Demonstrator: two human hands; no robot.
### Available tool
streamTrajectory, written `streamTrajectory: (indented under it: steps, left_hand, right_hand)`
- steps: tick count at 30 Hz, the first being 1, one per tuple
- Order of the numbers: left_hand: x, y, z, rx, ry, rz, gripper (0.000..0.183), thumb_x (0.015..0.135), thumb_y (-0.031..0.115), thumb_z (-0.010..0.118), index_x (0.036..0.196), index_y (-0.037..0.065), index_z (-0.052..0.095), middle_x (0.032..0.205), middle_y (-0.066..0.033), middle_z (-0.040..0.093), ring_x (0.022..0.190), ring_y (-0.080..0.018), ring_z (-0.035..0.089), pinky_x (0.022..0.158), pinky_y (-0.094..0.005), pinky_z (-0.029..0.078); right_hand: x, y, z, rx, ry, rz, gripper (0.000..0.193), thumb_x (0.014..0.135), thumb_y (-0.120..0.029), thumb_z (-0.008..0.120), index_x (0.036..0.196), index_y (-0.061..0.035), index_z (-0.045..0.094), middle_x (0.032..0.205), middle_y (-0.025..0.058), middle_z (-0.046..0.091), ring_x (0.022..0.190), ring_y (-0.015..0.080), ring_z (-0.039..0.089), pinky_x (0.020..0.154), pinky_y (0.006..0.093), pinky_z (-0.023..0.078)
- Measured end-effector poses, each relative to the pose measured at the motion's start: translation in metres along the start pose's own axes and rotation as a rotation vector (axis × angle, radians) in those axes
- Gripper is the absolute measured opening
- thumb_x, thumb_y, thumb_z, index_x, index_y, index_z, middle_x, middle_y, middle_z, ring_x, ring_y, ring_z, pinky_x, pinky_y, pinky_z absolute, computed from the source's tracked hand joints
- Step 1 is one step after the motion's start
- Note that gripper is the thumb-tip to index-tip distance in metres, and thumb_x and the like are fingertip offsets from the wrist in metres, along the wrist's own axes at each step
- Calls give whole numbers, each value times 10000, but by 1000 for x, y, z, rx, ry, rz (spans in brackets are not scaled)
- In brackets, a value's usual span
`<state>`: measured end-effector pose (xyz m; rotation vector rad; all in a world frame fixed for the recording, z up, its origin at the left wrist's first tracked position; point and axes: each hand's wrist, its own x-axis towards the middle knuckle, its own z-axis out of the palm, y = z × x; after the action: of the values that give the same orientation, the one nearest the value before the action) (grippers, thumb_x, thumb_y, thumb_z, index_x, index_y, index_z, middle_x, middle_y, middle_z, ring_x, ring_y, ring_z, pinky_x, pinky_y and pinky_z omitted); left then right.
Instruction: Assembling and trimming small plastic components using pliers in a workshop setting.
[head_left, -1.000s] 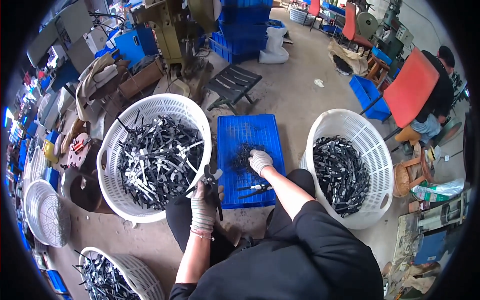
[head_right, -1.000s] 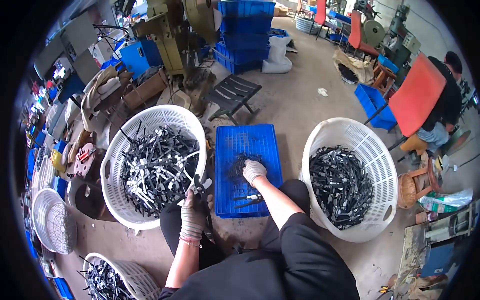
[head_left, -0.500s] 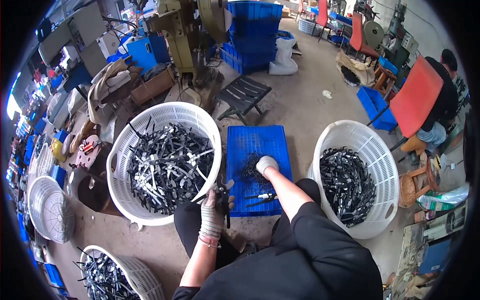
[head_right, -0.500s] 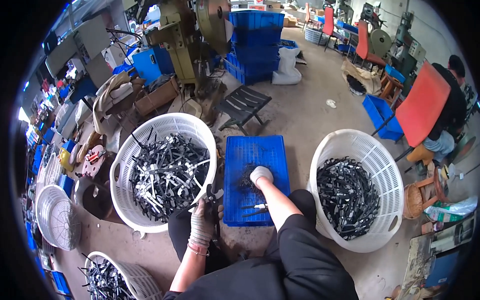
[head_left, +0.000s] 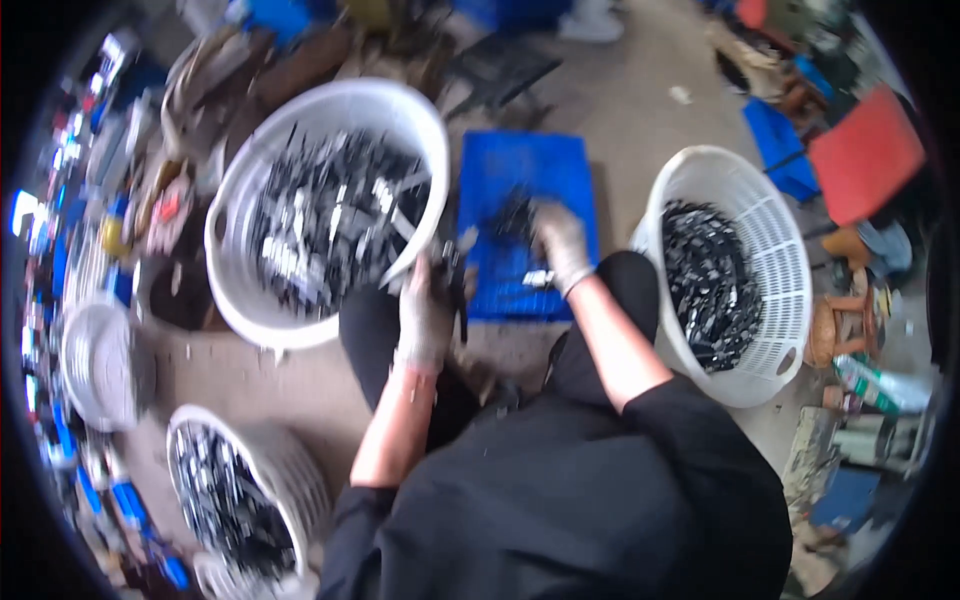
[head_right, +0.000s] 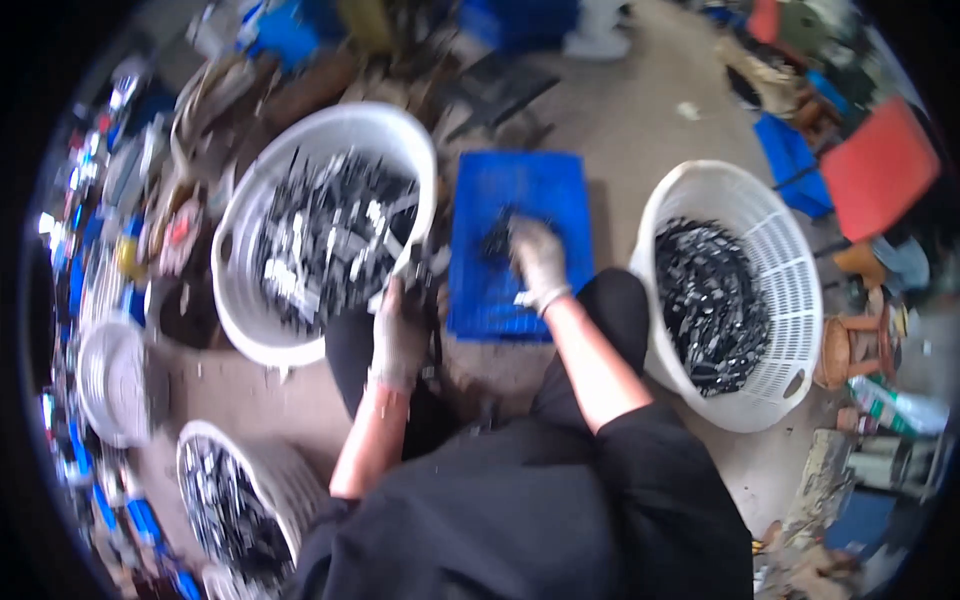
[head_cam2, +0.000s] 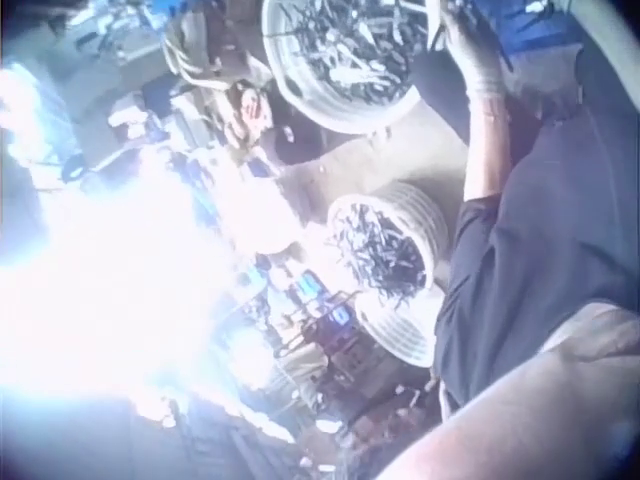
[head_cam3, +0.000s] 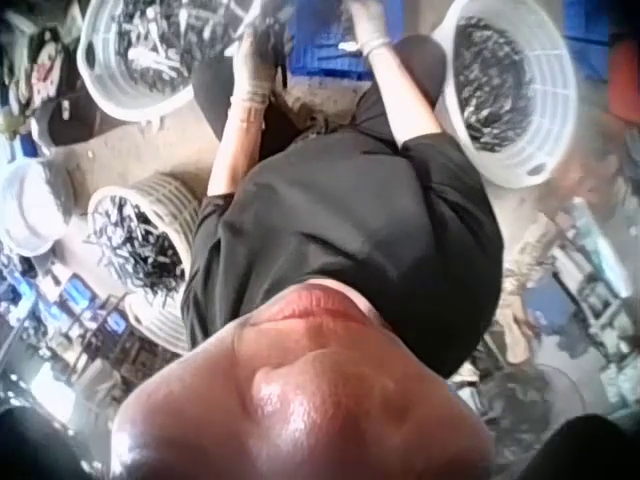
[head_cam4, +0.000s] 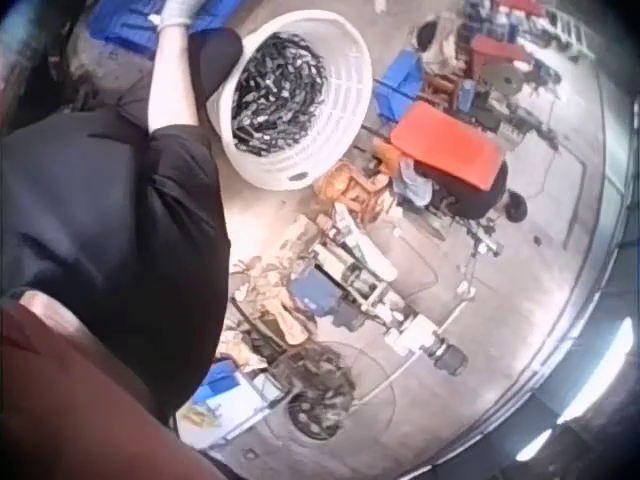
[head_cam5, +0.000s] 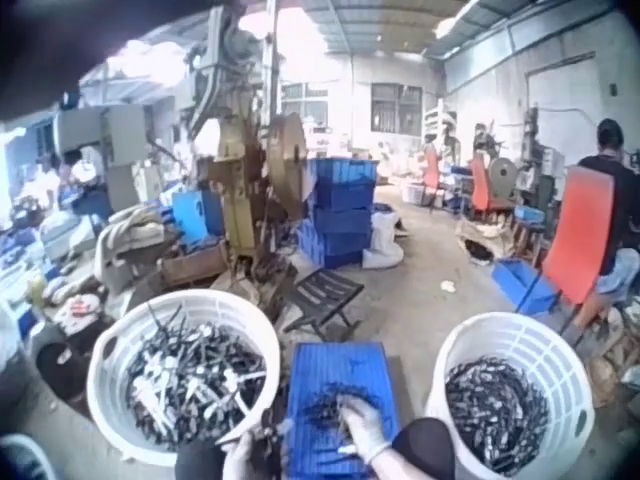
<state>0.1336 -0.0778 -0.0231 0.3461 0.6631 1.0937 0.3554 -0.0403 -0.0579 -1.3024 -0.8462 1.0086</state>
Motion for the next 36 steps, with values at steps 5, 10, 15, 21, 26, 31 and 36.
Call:
streamTrajectory:
  steps: [5,10,15,21,26,31,36]
  left_hand:
    - [-4,19,2,-18,33,206,392,968,383,466,1222,86,498,1004,-75,612,827,-217,639,648,-319,543]
    - [-14,29,18,-3,126,192,411,847,239,695,1087,-6,469,865,-93,594,753,-200,656,556,-249,532]
    - [-22,24,23,191,203,281,266,837,98,667,1028,-36,539,832,-96,621,663,-181,627,573,-272,543]
    - [-29,14,17,107,151,168,396,903,323,608,1103,-9,527,856,-89,634,676,-204,642,592,-303,545]
    - [-34,12,15,-22,87,47,499,934,479,484,1168,39,513,1082,-138,583,857,-287,644,698,-386,556]
    - [-40,15,11,7,129,11,406,929,410,530,1148,69,517,1055,-107,591,846,-279,640,700,-390,551]
    - [-46,9,7,17,6,21,293,913,326,589,1130,133,545,1023,-30,607,869,-204,618,745,-334,507]
  right_hand:
    - [-30,-63,24,-6,-247,-1,215,904,-152,562,1078,-77,664,672,-33,550,473,13,435,408,164,356]
    - [-69,-82,50,-160,-374,-27,223,883,-121,564,1068,-46,664,736,-10,600,540,22,466,473,175,371]
    - [-88,-76,61,-385,-401,-77,214,859,-104,583,1048,-52,669,727,-7,609,583,37,496,518,199,417]
    - [-94,-82,61,-271,-366,113,224,871,-212,642,1003,-34,671,690,-16,577,496,23,451,432,175,351]
    - [-91,-88,59,-154,-299,86,234,868,-214,656,994,-18,671,713,4,589,511,32,470,442,176,370]
    - [-93,-88,55,-201,-329,-56,185,867,-128,629,1014,-24,671,813,15,626,701,78,584,612,209,476]
    - [-90,-94,50,-307,-485,-484,197,769,31,541,918,-36,651,926,84,628,885,226,605,825,335,478]
